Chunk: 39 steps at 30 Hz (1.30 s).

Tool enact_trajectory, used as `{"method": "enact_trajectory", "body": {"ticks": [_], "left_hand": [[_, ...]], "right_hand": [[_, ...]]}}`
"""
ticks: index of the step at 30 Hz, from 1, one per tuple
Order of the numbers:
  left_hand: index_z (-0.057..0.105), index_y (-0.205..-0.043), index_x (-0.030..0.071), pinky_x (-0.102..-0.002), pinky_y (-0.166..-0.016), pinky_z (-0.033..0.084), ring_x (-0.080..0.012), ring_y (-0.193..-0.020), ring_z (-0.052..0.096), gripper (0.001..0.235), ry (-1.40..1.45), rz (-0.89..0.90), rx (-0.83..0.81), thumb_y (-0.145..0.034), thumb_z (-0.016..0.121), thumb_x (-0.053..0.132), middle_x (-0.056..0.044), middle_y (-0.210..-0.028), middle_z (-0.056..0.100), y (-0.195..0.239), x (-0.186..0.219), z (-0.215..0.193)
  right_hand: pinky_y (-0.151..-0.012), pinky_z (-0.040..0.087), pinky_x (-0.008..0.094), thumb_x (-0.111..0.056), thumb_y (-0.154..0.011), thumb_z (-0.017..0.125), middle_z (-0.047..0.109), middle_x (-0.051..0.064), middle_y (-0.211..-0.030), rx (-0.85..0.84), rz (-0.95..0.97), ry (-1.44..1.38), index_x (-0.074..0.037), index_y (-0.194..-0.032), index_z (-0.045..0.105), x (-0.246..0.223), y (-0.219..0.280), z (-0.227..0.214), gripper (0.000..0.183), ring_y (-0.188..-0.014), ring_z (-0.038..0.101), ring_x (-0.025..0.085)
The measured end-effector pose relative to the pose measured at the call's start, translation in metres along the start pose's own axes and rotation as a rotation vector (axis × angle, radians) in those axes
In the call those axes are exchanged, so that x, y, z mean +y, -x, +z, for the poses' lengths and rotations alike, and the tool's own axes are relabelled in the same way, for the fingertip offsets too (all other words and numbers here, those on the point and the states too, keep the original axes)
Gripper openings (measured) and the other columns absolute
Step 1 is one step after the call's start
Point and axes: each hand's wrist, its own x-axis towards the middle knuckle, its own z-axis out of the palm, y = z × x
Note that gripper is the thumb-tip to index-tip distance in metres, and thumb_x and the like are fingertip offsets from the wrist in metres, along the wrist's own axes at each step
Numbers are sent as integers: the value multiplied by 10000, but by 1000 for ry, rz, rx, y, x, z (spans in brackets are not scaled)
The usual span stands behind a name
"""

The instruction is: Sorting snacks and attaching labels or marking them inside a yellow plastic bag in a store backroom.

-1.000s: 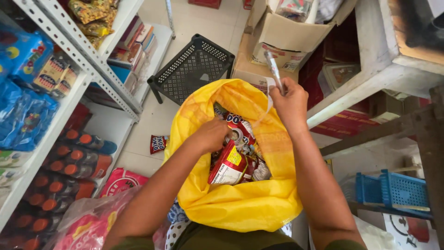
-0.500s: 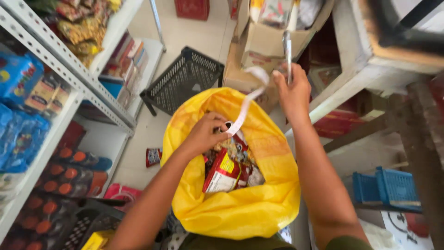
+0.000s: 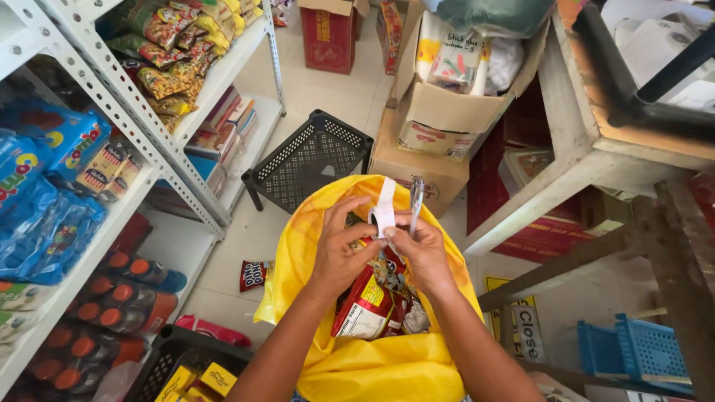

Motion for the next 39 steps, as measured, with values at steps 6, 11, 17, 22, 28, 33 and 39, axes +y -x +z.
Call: {"method": "enact_trajectory", "body": {"ticks": [6,11,17,22,28,33,39], "left_hand": [[786,-995,79,-409,-1092,419,-276,-1259,557,220,130,-369,-58,-808,853,174,-86,-1303,653,10,-2,7],[763,-985,19,-316,-868,511,-190,-964,631,224,276,-632,127,-808,835,135,-96,-1011,707,14,-1,25],[711,-980,-2,-214,-700,500,-56,-742,627,121,894,-938,150,-901,748,82,-11,-855,721,23,-18,35],[680,-923,21,-214,-686,513,-44,-736,619,78,706,-798,86,-905,732,76,9,-834,707,23,-2,30],[673,-932,28,-222,-642,480,-41,-701,568,86,419,-660,20,-930,739,84,24,-775,643,35,-3,37],[626,-967,31,-222,-700,506,-38,-772,603,128,507,-566,47,-925,745,51,14,-850,638,45,-12,42],[582,-1054,31,-212,-739,520,-45,-856,647,208,509,-530,51,-903,723,11,4,-914,678,41,-8,37]], "right_hand": [[-926,514,275,36,-942,690,633,23,-1175,-119,-252,94,-16,-1038,722,5,3,-5,115,-1057,615,111],[-946,490,274,50,-949,690,594,20,-1154,-145,-275,167,-10,-1036,733,6,5,-2,114,-1070,589,121],[-844,470,243,-3,-924,701,597,17,-1096,-117,-242,226,-10,-1089,714,-2,1,-4,165,-980,580,101],[-600,402,223,-164,-947,660,645,11,-884,8,85,55,-7,-1136,712,6,-23,-24,251,-726,552,81],[-541,345,220,-180,-975,671,619,-9,-784,-64,196,-21,-23,-1084,691,5,-27,-24,192,-634,504,60],[-526,342,216,-143,-922,706,623,-29,-768,-9,265,-2,-70,-1065,678,-20,-22,-5,163,-624,514,49],[-548,355,213,-110,-949,720,630,-12,-796,-43,211,-39,-51,-1022,662,-7,-27,-18,110,-666,524,45]]}}
